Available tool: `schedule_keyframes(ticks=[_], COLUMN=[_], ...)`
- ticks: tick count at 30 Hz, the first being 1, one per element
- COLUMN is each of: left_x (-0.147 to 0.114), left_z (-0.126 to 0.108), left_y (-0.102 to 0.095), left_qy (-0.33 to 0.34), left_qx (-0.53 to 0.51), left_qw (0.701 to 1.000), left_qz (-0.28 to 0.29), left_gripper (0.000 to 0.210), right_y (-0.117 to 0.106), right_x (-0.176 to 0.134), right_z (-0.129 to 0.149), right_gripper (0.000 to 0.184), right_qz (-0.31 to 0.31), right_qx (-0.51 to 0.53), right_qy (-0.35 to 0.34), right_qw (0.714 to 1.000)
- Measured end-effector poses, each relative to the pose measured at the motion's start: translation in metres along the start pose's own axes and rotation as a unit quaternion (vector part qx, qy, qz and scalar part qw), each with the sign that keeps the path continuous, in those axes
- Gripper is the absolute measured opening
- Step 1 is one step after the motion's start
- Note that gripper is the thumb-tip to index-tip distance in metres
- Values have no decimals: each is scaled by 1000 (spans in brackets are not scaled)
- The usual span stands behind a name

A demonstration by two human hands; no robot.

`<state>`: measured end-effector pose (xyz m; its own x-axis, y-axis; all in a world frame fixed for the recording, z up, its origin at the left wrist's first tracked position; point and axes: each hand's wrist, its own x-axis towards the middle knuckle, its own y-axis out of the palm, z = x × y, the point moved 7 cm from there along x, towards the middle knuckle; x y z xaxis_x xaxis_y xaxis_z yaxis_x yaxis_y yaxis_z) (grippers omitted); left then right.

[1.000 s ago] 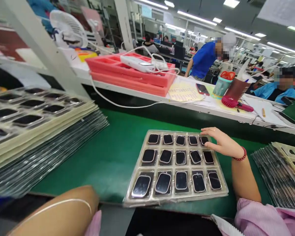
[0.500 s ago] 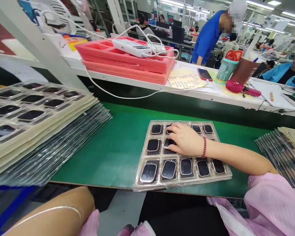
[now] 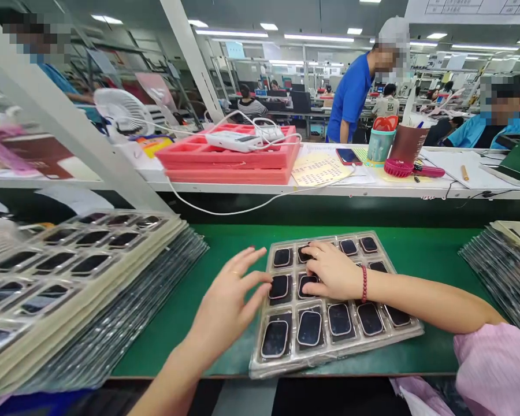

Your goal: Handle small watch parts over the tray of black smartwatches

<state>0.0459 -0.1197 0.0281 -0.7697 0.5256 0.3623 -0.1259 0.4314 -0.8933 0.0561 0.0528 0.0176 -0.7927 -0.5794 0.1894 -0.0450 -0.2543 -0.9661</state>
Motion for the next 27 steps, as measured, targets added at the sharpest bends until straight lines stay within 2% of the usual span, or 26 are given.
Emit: schedule_keyframes(ticks=[3, 6, 8, 10, 12, 13, 15, 17, 20, 22, 24, 25, 27], left_x=[8, 13, 13, 12, 16, 20, 35, 59, 101, 120, 128, 128, 124], left_z=[3, 0, -4, -11, -18, -21, -31, -41, -45, -42, -42, -41, -39], left_y=[11, 15, 14, 10, 5, 4, 11, 25, 49, 66, 79, 82, 83], left_qy=[-11, -12, -4, 0, -13, -25, -56, -87, -152, -202, -221, -217, -192], left_qx=[40, 56, 30, -41, -150, -215, -354, -477, -585, -657, -719, -740, -763], left_qw=[997, 992, 991, 990, 982, 971, 927, 866, 791, 722, 651, 628, 606], left_qz=[65, 109, 131, 136, 115, 105, 107, 120, 92, 80, 95, 106, 120], left_gripper=[19, 24, 21, 14, 10, 7, 8, 13, 29, 38, 43, 45, 49], right_y=[-4, -13, -18, -20, -21, -23, -25, -24, -19, -19, -20, -20, -20], right_x=[0, 0, -1, -3, -5, -6, -8, -11, -17, -23, -28, -30, -32], right_z=[3, 7, 3, -9, -28, -40, -65, -87, -108, -115, -120, -121, -122], right_gripper=[32, 26, 27, 24, 19, 19, 24, 37, 53, 54, 49, 46, 42], right_qz=[-15, -28, -24, -13, -11, -19, -35, -49, -76, -102, -127, -136, -140], right_qx=[62, 213, 368, 515, 595, 610, 635, 677, 729, 736, 733, 731, 730], right_qy=[-19, -33, -12, 39, 92, 113, 144, 167, 186, 184, 185, 186, 186], right_qw=[998, 976, 930, 856, 798, 784, 758, 715, 655, 643, 642, 642, 643])
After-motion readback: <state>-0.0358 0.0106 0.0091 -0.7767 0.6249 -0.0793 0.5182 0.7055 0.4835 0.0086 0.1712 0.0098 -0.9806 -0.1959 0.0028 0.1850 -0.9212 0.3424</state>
